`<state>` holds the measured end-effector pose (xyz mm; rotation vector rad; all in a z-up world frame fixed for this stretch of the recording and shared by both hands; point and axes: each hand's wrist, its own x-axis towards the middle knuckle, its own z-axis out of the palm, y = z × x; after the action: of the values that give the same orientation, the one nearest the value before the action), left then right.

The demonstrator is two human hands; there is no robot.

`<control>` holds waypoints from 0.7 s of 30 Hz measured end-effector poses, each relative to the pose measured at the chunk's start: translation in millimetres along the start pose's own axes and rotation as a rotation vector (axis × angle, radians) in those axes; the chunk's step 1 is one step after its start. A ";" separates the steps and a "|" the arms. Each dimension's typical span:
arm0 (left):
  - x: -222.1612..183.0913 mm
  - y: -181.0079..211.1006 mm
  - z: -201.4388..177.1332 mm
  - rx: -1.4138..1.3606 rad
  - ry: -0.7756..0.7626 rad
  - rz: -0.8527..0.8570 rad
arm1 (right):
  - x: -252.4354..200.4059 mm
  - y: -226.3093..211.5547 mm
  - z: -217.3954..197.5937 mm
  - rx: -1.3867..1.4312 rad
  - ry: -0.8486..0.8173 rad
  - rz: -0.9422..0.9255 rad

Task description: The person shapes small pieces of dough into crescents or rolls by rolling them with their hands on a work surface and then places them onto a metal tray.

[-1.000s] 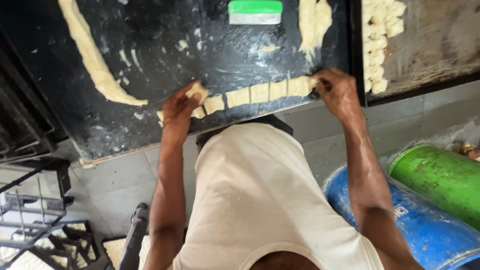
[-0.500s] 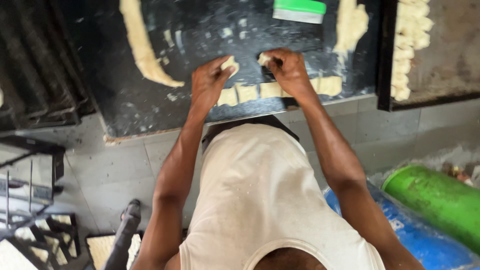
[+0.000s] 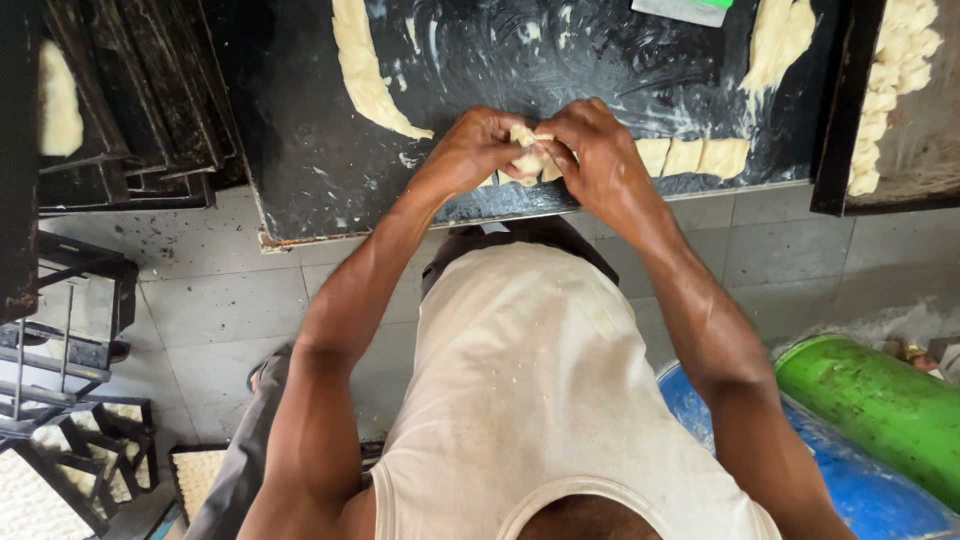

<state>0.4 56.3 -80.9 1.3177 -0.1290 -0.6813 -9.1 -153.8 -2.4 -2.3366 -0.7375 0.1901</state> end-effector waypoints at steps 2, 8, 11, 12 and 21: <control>1.0 -3.0 -1.2 -0.118 0.062 0.015 | -10.7 -14.1 9.9 -0.206 0.080 -0.094; -12.9 -7.4 10.4 -0.297 -0.114 0.020 | -21.2 -8.3 23.1 0.019 0.276 0.010; -18.1 -0.1 27.9 -0.275 -0.107 0.539 | -28.7 10.0 11.7 0.664 0.278 0.347; -13.9 7.2 29.8 -0.244 -0.079 0.488 | -24.6 16.6 6.9 0.815 0.224 0.435; 25.3 35.9 42.0 0.578 0.204 0.165 | -14.1 42.2 -44.6 0.637 -0.156 0.359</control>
<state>15.3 10.7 -43.6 1.8984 -0.2802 -0.3728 12.9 -212.5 3.8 -1.8259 -0.2572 0.6682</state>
